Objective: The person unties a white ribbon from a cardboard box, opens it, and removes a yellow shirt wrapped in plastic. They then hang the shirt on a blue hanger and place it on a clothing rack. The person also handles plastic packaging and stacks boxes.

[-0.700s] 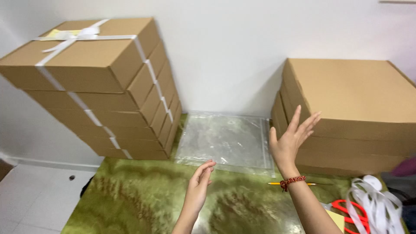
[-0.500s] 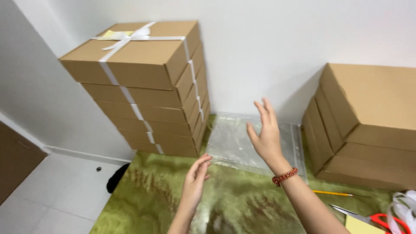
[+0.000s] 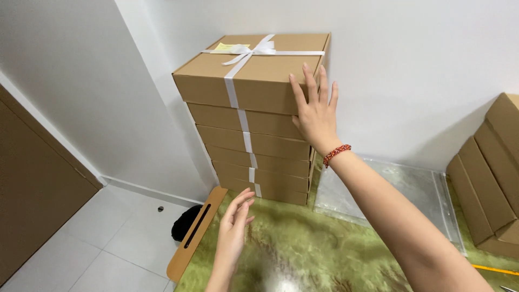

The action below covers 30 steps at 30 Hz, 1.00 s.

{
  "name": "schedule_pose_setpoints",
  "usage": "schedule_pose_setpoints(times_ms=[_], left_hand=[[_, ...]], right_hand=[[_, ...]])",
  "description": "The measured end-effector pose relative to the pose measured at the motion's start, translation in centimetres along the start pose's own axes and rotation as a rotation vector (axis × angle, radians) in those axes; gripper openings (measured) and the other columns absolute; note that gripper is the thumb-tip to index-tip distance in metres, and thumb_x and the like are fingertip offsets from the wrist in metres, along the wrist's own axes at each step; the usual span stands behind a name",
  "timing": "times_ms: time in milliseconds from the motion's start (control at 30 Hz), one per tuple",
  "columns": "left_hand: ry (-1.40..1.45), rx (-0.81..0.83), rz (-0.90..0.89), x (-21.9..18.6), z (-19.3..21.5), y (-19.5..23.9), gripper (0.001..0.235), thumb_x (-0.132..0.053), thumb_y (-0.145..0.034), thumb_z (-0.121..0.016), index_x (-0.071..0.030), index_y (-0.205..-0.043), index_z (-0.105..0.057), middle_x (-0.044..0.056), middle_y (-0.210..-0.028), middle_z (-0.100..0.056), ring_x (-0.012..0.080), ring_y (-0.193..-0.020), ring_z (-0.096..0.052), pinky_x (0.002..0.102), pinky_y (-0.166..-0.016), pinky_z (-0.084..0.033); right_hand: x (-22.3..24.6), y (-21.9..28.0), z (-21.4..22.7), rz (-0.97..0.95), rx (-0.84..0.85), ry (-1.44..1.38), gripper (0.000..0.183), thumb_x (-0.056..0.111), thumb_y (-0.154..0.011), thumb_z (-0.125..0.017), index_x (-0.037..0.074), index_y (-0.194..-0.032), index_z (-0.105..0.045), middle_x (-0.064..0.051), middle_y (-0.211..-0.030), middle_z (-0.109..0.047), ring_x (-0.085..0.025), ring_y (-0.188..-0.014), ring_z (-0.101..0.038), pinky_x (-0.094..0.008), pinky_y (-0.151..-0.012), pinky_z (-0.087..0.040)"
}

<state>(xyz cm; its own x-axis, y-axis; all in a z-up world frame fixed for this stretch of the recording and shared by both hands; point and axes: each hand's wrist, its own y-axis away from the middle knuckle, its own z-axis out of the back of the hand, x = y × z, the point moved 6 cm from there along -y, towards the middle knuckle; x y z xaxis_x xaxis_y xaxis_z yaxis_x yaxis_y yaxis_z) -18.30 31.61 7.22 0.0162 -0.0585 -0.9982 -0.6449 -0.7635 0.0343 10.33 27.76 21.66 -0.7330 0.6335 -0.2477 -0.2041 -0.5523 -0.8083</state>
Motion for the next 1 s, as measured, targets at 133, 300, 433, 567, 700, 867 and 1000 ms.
schedule_pose_setpoints(times_ms=[133, 300, 433, 567, 700, 867, 1000], left_hand=[[0.016, -0.001, -0.014, 1.1, 2.8, -1.2, 0.037, -0.026, -0.105, -0.051, -0.018, -0.132, -0.074, -0.003, -0.161, -0.062, 0.0158, -0.136, -0.068, 0.034, -0.105, -0.058], [0.107, -0.048, 0.005, 1.5, 4.6, -1.6, 0.036, -0.024, -0.105, -0.051, -0.015, -0.13, -0.075, -0.002, -0.155, -0.068, 0.0159, -0.131, -0.07, 0.033, -0.101, -0.059], [0.126, -0.06, 0.023, 2.2, 5.5, -2.0, 0.037, -0.025, -0.105, -0.051, -0.014, -0.13, -0.076, -0.001, -0.153, -0.07, 0.0149, -0.129, -0.071, 0.032, -0.099, -0.058], [0.142, -0.069, 0.035, 2.7, 6.5, -2.1, 0.036, -0.024, -0.105, -0.053, -0.014, -0.131, -0.076, -0.001, -0.152, -0.071, 0.0147, -0.128, -0.071, 0.031, -0.098, -0.06], [0.122, -0.08, 0.108, 2.0, 6.9, -1.0, 0.04, -0.023, -0.106, -0.05, -0.016, -0.138, -0.073, -0.001, -0.153, -0.069, 0.015, -0.132, -0.069, 0.031, -0.104, -0.061], [0.223, -0.1, 0.069, 1.7, 6.3, -0.9, 0.044, -0.025, -0.104, -0.052, -0.012, -0.143, -0.066, 0.006, -0.154, -0.066, 0.0198, -0.131, -0.068, 0.033, -0.102, -0.061], [0.394, -0.093, -0.004, -0.9, 4.4, 0.3, 0.059, -0.031, -0.099, -0.053, -0.009, -0.154, -0.053, 0.01, -0.161, -0.059, 0.0262, -0.133, -0.065, 0.041, -0.106, -0.057]], right_hand=[[1.7, -2.1, 1.0, 0.136, -0.147, -0.053, 0.112, 0.019, -0.06, -0.09, 0.013, -0.164, -0.05, -0.011, -0.168, -0.044, -0.043, -0.159, -0.023, -0.073, -0.12, -0.027], [2.4, -3.9, 0.4, 0.114, -0.195, -0.008, 0.089, -0.015, -0.086, -0.065, 0.008, -0.169, -0.043, -0.019, -0.151, -0.052, -0.047, -0.156, -0.028, -0.083, -0.114, -0.021], [2.3, -3.9, -1.1, 0.049, -0.216, 0.112, 0.08, -0.008, -0.085, -0.067, 0.016, -0.16, -0.052, -0.01, -0.145, -0.054, -0.041, -0.153, -0.036, -0.079, -0.108, -0.035], [1.3, -3.3, -0.6, -0.007, -0.214, 0.006, 0.08, -0.008, -0.074, -0.062, 0.016, -0.151, -0.055, -0.007, -0.145, -0.053, -0.032, -0.139, -0.045, -0.067, -0.102, -0.038], [-0.5, -0.9, 1.0, 0.041, -0.238, -0.074, 0.096, -0.005, -0.056, -0.07, 0.011, -0.15, -0.056, -0.007, -0.148, -0.053, -0.032, -0.135, -0.047, -0.064, -0.102, -0.039], [-4.3, 4.0, 4.8, 0.07, -0.266, -0.214, 0.075, 0.013, -0.083, -0.082, 0.008, -0.152, -0.053, -0.011, -0.15, -0.052, -0.036, -0.136, -0.046, -0.06, -0.099, -0.04], [-8.5, 9.6, 9.3, 0.11, -0.34, -0.315, 0.062, 0.01, -0.097, -0.082, 0.001, -0.151, -0.053, -0.018, -0.152, -0.051, -0.043, -0.14, -0.047, -0.058, -0.111, -0.041]])
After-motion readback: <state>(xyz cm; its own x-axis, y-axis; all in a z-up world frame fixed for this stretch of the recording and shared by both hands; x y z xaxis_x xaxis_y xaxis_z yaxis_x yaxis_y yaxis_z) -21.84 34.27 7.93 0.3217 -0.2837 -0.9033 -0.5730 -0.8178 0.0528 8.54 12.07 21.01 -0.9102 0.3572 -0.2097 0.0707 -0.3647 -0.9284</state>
